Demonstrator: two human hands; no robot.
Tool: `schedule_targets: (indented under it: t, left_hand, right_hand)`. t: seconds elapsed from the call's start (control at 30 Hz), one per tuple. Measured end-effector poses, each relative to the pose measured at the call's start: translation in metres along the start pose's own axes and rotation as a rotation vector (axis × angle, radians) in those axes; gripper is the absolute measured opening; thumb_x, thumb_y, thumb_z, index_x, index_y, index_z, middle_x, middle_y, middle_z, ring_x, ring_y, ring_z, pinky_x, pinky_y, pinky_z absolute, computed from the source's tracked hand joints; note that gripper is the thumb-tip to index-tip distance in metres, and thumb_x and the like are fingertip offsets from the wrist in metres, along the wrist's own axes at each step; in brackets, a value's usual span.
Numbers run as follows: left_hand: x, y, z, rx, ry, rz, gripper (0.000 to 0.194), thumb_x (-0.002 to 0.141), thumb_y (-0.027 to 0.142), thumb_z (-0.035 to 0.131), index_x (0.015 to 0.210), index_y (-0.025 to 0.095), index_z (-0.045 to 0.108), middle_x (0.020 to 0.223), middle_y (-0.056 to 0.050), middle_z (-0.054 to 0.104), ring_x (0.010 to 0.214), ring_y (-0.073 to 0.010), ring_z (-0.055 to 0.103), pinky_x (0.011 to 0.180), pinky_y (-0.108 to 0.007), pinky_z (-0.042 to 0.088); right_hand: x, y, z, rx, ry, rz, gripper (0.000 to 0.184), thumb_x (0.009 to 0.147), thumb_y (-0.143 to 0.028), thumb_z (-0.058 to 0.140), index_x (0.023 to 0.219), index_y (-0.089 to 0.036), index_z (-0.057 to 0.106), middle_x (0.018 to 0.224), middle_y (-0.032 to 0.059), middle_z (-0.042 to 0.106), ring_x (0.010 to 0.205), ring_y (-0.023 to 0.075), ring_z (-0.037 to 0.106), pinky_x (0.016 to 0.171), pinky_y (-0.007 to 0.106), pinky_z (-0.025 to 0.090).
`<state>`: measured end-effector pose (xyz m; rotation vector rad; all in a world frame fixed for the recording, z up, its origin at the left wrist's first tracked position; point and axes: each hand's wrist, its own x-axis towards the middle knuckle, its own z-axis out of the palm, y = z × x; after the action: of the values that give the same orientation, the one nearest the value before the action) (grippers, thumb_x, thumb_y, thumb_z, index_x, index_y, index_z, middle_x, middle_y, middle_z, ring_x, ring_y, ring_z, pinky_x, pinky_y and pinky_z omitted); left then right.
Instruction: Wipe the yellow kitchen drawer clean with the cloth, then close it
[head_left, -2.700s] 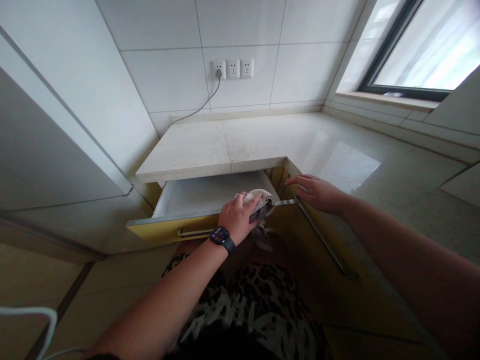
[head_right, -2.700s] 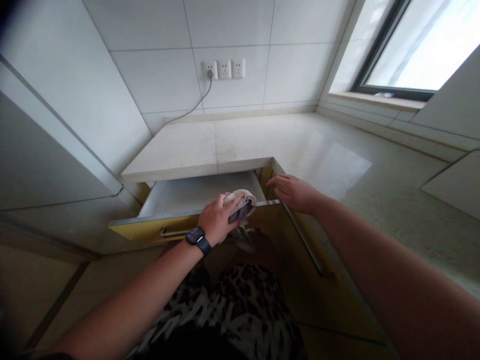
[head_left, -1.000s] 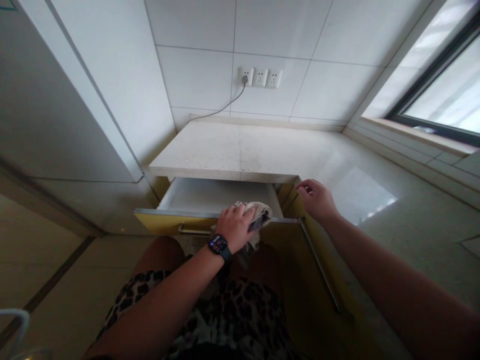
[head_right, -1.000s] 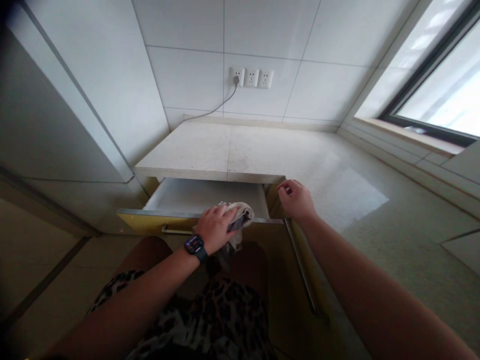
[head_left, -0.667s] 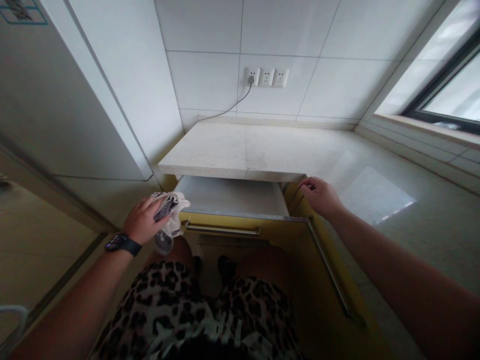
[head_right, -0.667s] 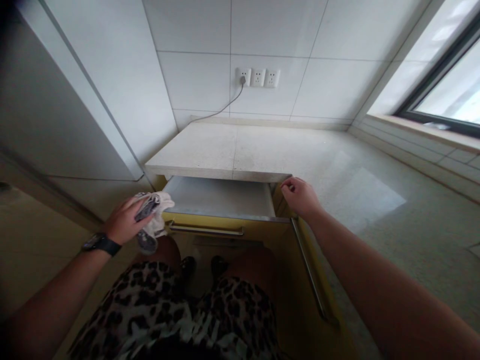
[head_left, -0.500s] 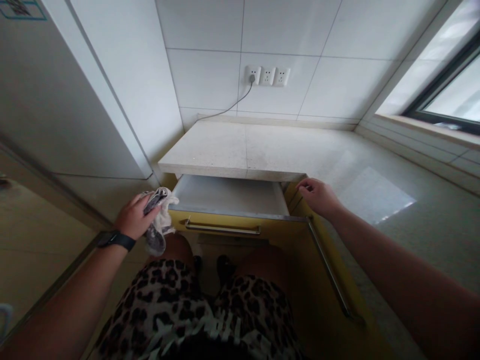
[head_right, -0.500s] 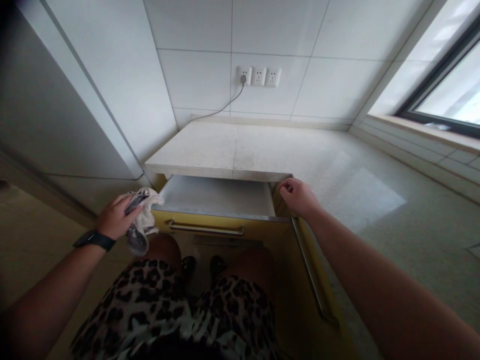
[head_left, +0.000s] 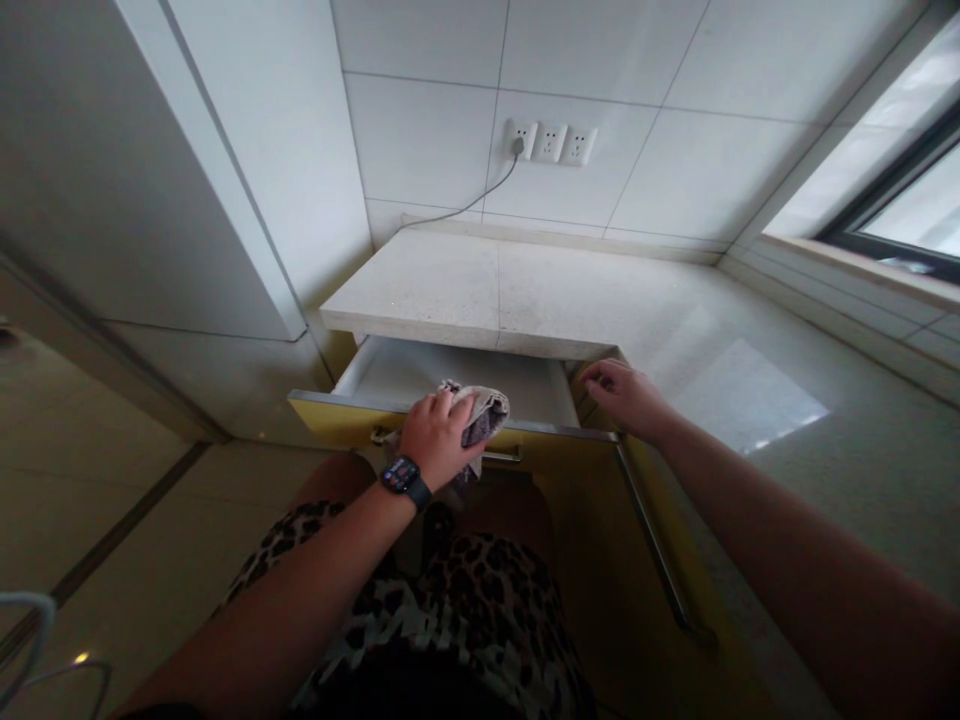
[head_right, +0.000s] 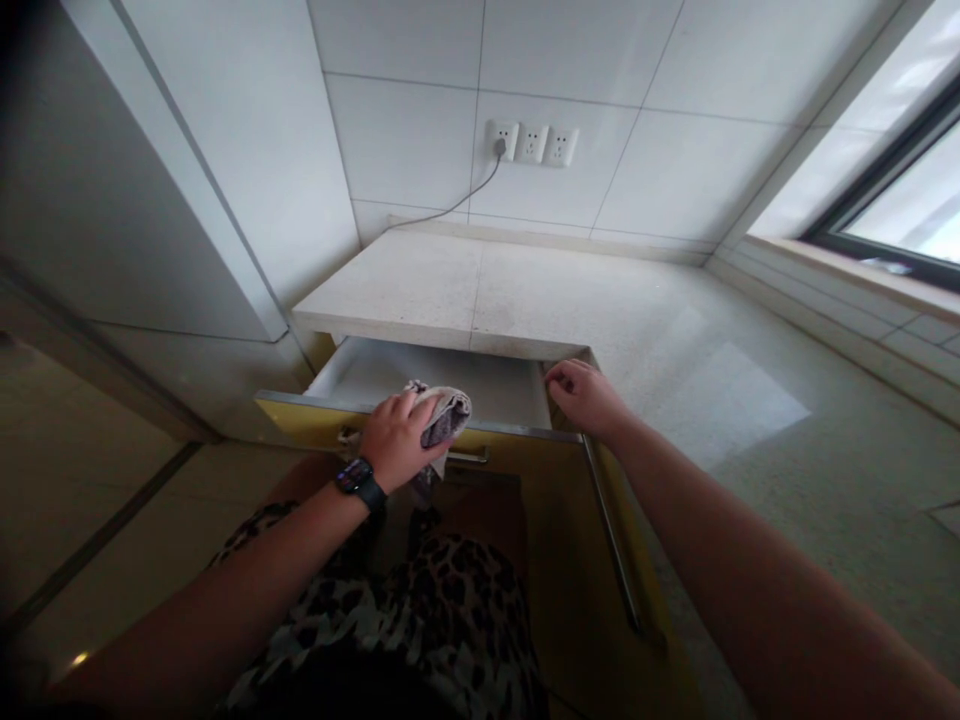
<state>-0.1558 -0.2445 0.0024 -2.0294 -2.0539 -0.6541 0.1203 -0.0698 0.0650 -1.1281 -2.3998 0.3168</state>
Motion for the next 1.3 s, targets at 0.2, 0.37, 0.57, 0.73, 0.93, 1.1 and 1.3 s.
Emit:
schedule_targets:
  t: [0.2,0.37,0.57,0.73,0.93,1.1,1.3]
  left_hand:
    - [0.007,0.029,0.010,-0.277,0.058,-0.062,0.059,0.088,0.026,0.063,0.146,0.024,0.049,0.136,-0.011,0.057,0.128,-0.0301,0.048,0.113,-0.048,0.036]
    - [0.013,0.051,0.005,-0.754,0.093,-0.258,0.049,0.100,0.032,0.047,0.146,0.018,0.047,0.145,-0.012,0.055,0.138,-0.0252,0.045,0.122,-0.046,0.027]
    - [-0.004,0.077,-0.011,-1.202,-0.187,-0.099,0.065,0.105,0.054,0.025,0.161,0.021,0.028,0.166,-0.005,0.026,0.154,-0.0210,0.021,0.128,-0.042,0.018]
    - [-0.005,0.064,-0.026,-1.147,-0.334,0.009,0.060,0.105,0.052,0.024,0.149,0.021,0.051,0.158,-0.004,0.043,0.149,-0.0194,0.035,0.127,-0.041,0.023]
    - [0.011,0.011,-0.031,-0.511,-0.101,0.187,0.042,0.100,0.037,0.047,0.137,0.023,0.060,0.143,-0.006,0.059,0.136,-0.0214,0.050,0.119,-0.043,0.036]
    - [0.011,-0.043,-0.010,-0.013,-0.188,0.124,0.048,0.095,0.056,0.054,0.127,0.021,0.062,0.127,-0.011,0.066,0.120,-0.0268,0.057,0.102,-0.043,0.042]
    - [0.025,-0.056,0.008,0.181,-0.177,0.151,0.040,0.100,0.056,0.043,0.101,0.021,0.063,0.102,-0.009,0.066,0.101,-0.0254,0.058,0.085,-0.040,0.037]
  right_hand:
    - [-0.024,-0.079,0.006,-0.074,-0.351,-0.272,0.036,0.098,-0.045,0.048,0.121,-0.021,0.061,0.104,0.0100,0.069,0.095,0.0243,0.066,0.083,0.036,0.049]
    - [-0.041,-0.105,0.012,0.024,-0.463,-0.169,0.070,0.098,-0.060,0.047,0.150,-0.016,0.030,0.112,0.0155,0.069,0.098,0.0290,0.068,0.081,0.040,0.051]
    - [-0.046,-0.088,0.027,0.003,-0.239,-0.169,0.102,0.080,-0.063,0.071,0.157,-0.024,0.016,0.142,0.0219,0.045,0.125,0.0380,0.054,0.098,0.053,0.048]
    - [-0.042,-0.076,0.039,-0.175,-0.190,-0.136,0.109,0.071,-0.051,0.082,0.157,-0.023,0.020,0.140,0.0241,0.042,0.126,0.0425,0.050,0.097,0.054,0.045]
    - [-0.030,-0.079,0.028,-0.298,-0.350,-0.060,0.080,0.082,-0.031,0.066,0.153,-0.035,0.029,0.128,0.0123,0.058,0.102,0.0300,0.065,0.077,0.034,0.044]
    - [-0.028,-0.083,0.022,-0.344,-0.345,-0.122,0.082,0.078,-0.016,0.057,0.153,-0.038,0.031,0.129,0.0097,0.058,0.105,0.0282,0.063,0.075,0.033,0.042]
    - [-0.020,-0.067,0.017,-0.419,-0.264,-0.217,0.086,0.079,-0.008,0.052,0.155,-0.040,0.031,0.133,0.0092,0.055,0.110,0.0277,0.059,0.081,0.033,0.044]
